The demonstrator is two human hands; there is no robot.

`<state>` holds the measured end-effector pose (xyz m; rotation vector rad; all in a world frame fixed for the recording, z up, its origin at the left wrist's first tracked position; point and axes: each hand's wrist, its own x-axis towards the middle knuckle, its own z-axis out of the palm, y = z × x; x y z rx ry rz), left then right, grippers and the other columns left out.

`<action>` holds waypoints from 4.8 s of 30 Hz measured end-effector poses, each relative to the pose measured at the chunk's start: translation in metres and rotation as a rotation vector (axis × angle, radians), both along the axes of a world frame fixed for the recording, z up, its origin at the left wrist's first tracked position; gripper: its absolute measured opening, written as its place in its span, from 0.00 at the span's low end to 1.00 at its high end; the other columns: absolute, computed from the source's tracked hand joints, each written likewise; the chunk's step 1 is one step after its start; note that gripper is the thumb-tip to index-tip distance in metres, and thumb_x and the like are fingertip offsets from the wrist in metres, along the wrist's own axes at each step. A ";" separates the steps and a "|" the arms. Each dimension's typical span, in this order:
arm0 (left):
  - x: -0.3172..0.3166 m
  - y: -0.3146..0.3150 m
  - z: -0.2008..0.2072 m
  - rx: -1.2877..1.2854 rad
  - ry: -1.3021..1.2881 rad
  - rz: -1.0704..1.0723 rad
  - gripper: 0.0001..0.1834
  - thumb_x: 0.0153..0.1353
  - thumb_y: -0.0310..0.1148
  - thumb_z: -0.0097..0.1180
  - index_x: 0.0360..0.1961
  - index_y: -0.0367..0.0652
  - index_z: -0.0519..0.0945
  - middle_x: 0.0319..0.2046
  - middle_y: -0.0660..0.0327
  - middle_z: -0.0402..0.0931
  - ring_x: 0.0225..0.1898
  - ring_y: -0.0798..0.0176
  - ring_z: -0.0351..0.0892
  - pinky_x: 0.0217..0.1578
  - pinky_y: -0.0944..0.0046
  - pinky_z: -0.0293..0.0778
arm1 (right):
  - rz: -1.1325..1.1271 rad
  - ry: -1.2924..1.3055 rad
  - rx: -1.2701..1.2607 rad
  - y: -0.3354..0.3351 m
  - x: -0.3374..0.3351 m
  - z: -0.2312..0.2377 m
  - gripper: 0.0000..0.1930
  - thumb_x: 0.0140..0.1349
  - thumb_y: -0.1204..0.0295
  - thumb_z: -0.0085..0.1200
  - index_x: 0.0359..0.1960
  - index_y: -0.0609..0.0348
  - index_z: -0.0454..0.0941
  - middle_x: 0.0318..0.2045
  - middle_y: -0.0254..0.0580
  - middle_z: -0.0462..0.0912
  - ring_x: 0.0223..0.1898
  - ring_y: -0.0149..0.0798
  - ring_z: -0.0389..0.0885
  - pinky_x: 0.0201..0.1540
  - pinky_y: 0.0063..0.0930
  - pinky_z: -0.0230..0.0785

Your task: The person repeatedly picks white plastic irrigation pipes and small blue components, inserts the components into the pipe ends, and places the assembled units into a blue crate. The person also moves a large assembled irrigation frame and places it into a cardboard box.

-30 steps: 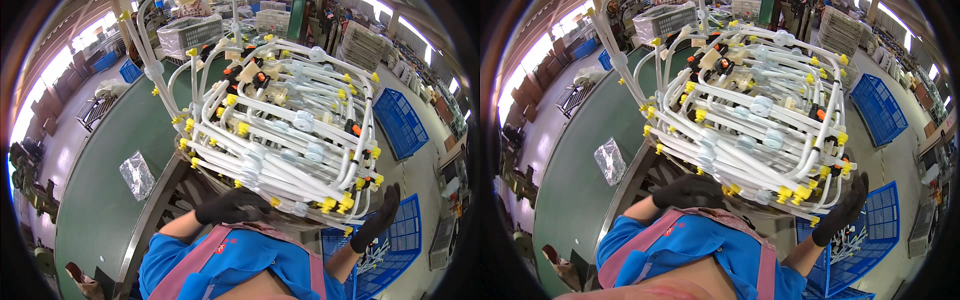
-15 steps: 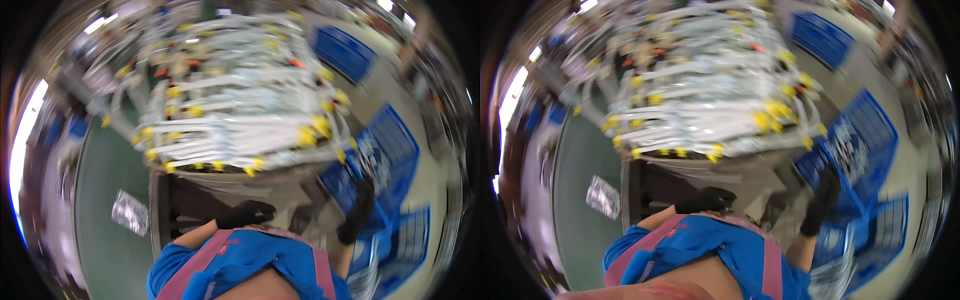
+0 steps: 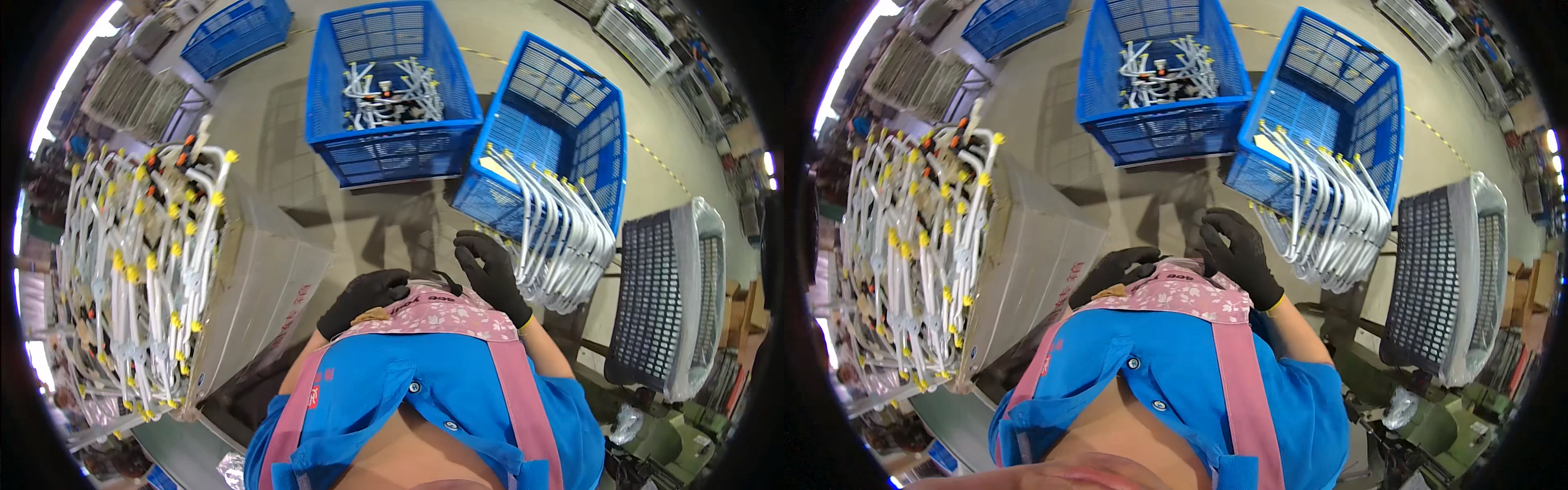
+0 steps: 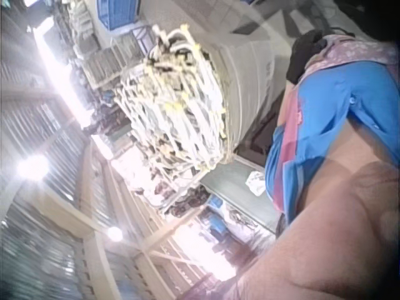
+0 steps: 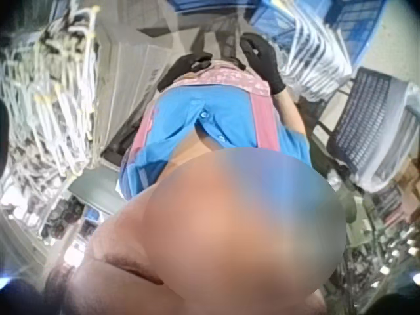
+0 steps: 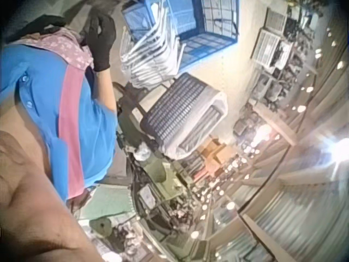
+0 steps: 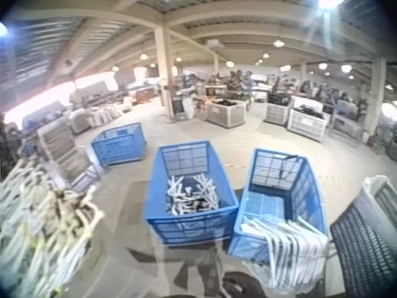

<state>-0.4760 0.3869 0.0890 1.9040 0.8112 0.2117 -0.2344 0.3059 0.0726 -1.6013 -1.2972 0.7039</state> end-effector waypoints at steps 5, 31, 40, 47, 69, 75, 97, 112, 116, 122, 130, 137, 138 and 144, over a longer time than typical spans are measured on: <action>0.067 0.034 -0.029 0.081 0.013 -0.179 0.18 0.61 0.41 0.57 0.46 0.40 0.79 0.40 0.50 0.81 0.42 0.49 0.81 0.43 0.56 0.74 | -0.177 0.070 -0.051 -0.032 0.047 -0.031 0.11 0.60 0.70 0.54 0.39 0.65 0.78 0.40 0.51 0.81 0.43 0.49 0.80 0.46 0.35 0.70; 0.296 0.568 -0.363 0.174 0.316 -0.178 0.22 0.58 0.48 0.58 0.47 0.44 0.78 0.37 0.52 0.82 0.38 0.46 0.82 0.38 0.51 0.76 | -0.512 -0.382 -0.722 0.429 0.327 -0.277 0.49 0.52 0.47 0.62 0.68 0.64 0.53 0.61 0.76 0.59 0.62 0.70 0.61 0.60 0.50 0.63; 0.361 0.697 -0.571 0.187 0.651 0.061 0.34 0.60 0.51 0.51 0.63 0.44 0.64 0.45 0.42 0.78 0.48 0.41 0.77 0.49 0.46 0.73 | -0.622 -0.806 -0.805 0.459 0.334 -0.328 0.44 0.46 0.40 0.63 0.59 0.59 0.70 0.64 0.76 0.50 0.64 0.74 0.55 0.59 0.59 0.61; 0.390 0.786 -0.667 0.394 0.908 -0.076 0.42 0.56 0.46 0.53 0.70 0.47 0.53 0.69 0.52 0.53 0.67 0.47 0.58 0.64 0.43 0.55 | -0.588 -0.798 -0.787 0.459 0.335 -0.326 0.37 0.49 0.45 0.61 0.52 0.63 0.73 0.61 0.74 0.56 0.61 0.72 0.58 0.58 0.59 0.59; 0.276 0.718 -0.276 -0.195 0.255 0.576 0.13 0.66 0.37 0.53 0.44 0.39 0.79 0.27 0.62 0.78 0.27 0.71 0.76 0.26 0.68 0.69 | -0.669 -0.768 -0.839 0.458 0.334 -0.330 0.38 0.45 0.39 0.61 0.50 0.58 0.77 0.64 0.76 0.51 0.64 0.74 0.55 0.59 0.59 0.60; 0.259 0.637 -0.113 -0.715 -0.359 0.838 0.17 0.64 0.32 0.52 0.51 0.35 0.72 0.18 0.73 0.60 0.17 0.78 0.59 0.18 0.74 0.55 | -0.537 -0.641 -0.921 0.455 0.344 -0.330 0.43 0.53 0.38 0.56 0.66 0.51 0.63 0.67 0.74 0.45 0.66 0.72 0.50 0.64 0.56 0.54; 0.229 0.206 0.062 -0.129 -0.386 0.802 0.08 0.65 0.32 0.55 0.42 0.41 0.80 0.25 0.72 0.73 0.23 0.79 0.65 0.23 0.76 0.60 | -0.277 -0.446 -1.009 0.114 0.354 -0.319 0.30 0.69 0.51 0.37 0.59 0.68 0.63 0.55 0.62 0.69 0.57 0.61 0.67 0.57 0.49 0.62; 0.197 0.142 0.090 -0.151 -0.291 0.872 0.08 0.60 0.31 0.57 0.40 0.42 0.79 0.25 0.68 0.74 0.22 0.78 0.70 0.22 0.73 0.67 | -0.525 0.026 -0.591 0.100 0.358 -0.224 0.22 0.67 0.60 0.44 0.36 0.76 0.70 0.27 0.61 0.76 0.28 0.57 0.71 0.34 0.49 0.64; 0.179 0.151 0.082 -0.088 -0.243 0.858 0.05 0.58 0.25 0.53 0.36 0.39 0.78 0.27 0.67 0.76 0.29 0.76 0.71 0.32 0.69 0.69 | -0.394 0.049 -0.483 0.084 0.343 -0.165 0.15 0.63 0.65 0.46 0.34 0.70 0.70 0.24 0.46 0.73 0.23 0.42 0.67 0.24 0.34 0.59; 0.137 0.179 0.053 0.098 -0.406 0.617 0.10 0.61 0.34 0.59 0.38 0.39 0.80 0.27 0.65 0.78 0.31 0.75 0.73 0.34 0.68 0.71 | -0.485 0.146 -0.355 0.031 0.276 -0.122 0.10 0.61 0.72 0.47 0.28 0.67 0.65 0.23 0.42 0.65 0.27 0.38 0.61 0.36 0.34 0.60; 0.094 0.215 0.035 0.266 -0.503 0.351 0.17 0.53 0.39 0.67 0.39 0.39 0.82 0.27 0.53 0.81 0.28 0.61 0.82 0.30 0.61 0.74 | -0.878 -0.343 -0.370 -0.085 0.154 0.011 0.25 0.59 0.65 0.63 0.54 0.72 0.74 0.61 0.60 0.68 0.61 0.53 0.66 0.63 0.41 0.61; 0.074 0.212 0.062 0.366 -0.368 0.004 0.12 0.52 0.32 0.67 0.37 0.42 0.83 0.29 0.51 0.81 0.29 0.53 0.82 0.30 0.60 0.74 | -1.130 -0.883 -0.458 -0.210 0.035 0.040 0.13 0.47 0.67 0.66 0.22 0.60 0.73 0.21 0.50 0.73 0.23 0.51 0.72 0.26 0.38 0.66; 0.075 0.205 0.070 0.370 -0.330 -0.023 0.10 0.52 0.31 0.66 0.37 0.42 0.84 0.28 0.52 0.81 0.28 0.54 0.82 0.30 0.62 0.73 | -1.211 -0.895 -0.454 -0.219 0.021 0.038 0.14 0.45 0.66 0.67 0.20 0.58 0.72 0.22 0.50 0.74 0.23 0.55 0.73 0.26 0.40 0.66; 0.113 0.147 0.110 0.120 -0.537 -0.520 0.12 0.50 0.25 0.65 0.38 0.40 0.84 0.29 0.56 0.83 0.28 0.60 0.81 0.31 0.65 0.73 | -1.379 -0.938 -0.354 -0.261 -0.048 0.054 0.14 0.41 0.68 0.68 0.18 0.55 0.71 0.19 0.46 0.72 0.23 0.54 0.74 0.22 0.41 0.63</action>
